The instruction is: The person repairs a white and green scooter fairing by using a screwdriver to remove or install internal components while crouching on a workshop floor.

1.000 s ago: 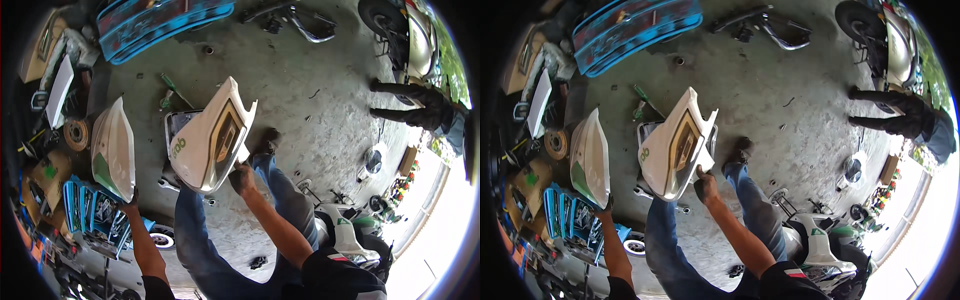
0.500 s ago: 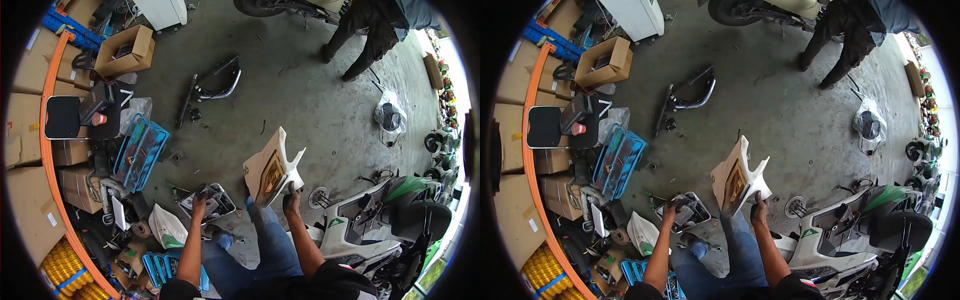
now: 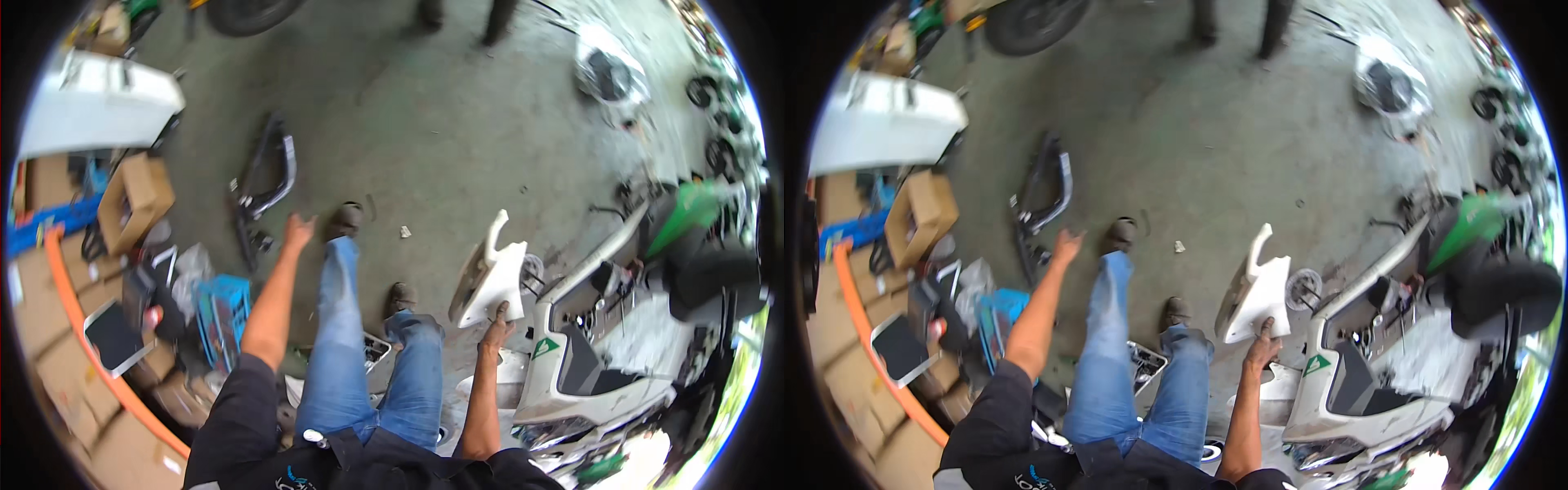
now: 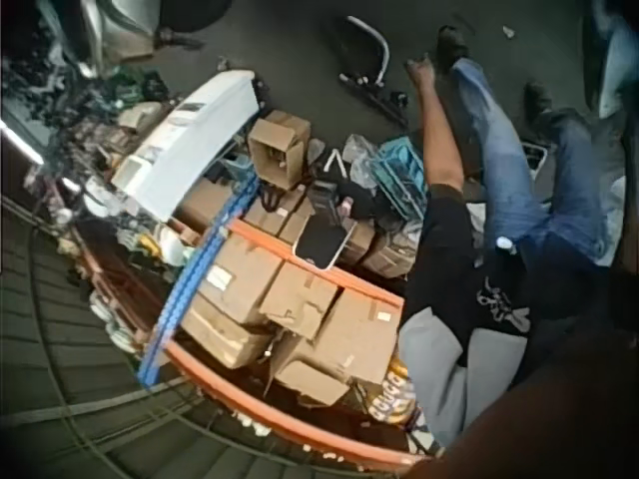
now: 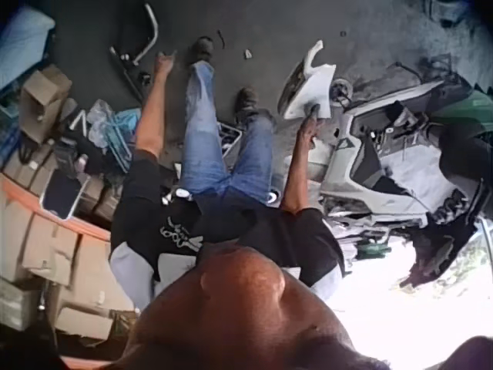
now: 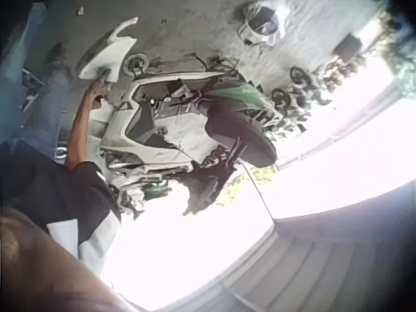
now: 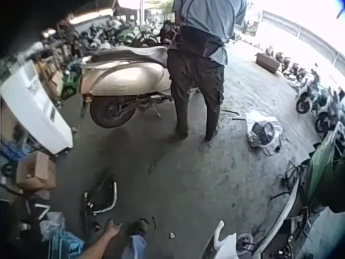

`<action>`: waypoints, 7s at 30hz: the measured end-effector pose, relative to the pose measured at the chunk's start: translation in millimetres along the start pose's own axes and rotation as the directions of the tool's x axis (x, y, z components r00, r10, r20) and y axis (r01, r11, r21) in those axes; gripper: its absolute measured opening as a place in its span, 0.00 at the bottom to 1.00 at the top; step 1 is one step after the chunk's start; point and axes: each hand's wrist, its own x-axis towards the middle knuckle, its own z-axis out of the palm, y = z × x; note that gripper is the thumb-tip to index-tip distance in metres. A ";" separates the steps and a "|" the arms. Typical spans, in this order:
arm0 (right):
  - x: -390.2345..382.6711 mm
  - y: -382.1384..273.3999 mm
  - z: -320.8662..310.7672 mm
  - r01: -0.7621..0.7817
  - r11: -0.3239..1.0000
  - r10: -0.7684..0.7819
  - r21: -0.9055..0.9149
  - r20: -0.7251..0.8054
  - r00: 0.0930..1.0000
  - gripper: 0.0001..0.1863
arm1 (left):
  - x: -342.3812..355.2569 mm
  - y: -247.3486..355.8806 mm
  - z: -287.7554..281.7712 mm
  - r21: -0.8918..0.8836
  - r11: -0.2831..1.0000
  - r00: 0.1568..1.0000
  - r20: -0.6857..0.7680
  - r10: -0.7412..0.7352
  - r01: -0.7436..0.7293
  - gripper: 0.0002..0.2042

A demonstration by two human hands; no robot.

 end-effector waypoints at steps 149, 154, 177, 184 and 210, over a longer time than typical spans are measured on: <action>-81.3 12.2 -107.4 -0.603 0.683 0.667 0.413 -0.014 0.745 0.12 | -13.6 658.7 -115.7 0.070 0.441 0.342 0.744 0.574 -0.895 0.22; -5.1 -97.0 -133.5 -0.590 0.655 0.713 0.472 -0.127 0.690 0.12 | -123.7 985.7 -17.3 -0.405 0.288 -0.056 0.655 0.753 -0.868 0.20; 46.4 -318.8 -49.1 -0.708 0.230 0.886 0.667 0.156 0.436 0.15 | -407.3 1420.4 19.0 -0.891 0.155 0.016 0.164 0.986 -0.426 0.09; 41.3 -318.8 -40.0 -0.635 0.242 0.887 0.733 0.098 0.451 0.14 | -447.0 1458.1 -60.1 -0.944 -0.038 0.129 -0.084 0.988 -0.327 0.05; -106.1 -263.9 -81.0 0.001 -0.167 0.397 0.986 0.066 0.916 0.27 | -254.5 823.4 -155.0 -0.749 0.644 0.282 0.659 0.697 0.157 0.09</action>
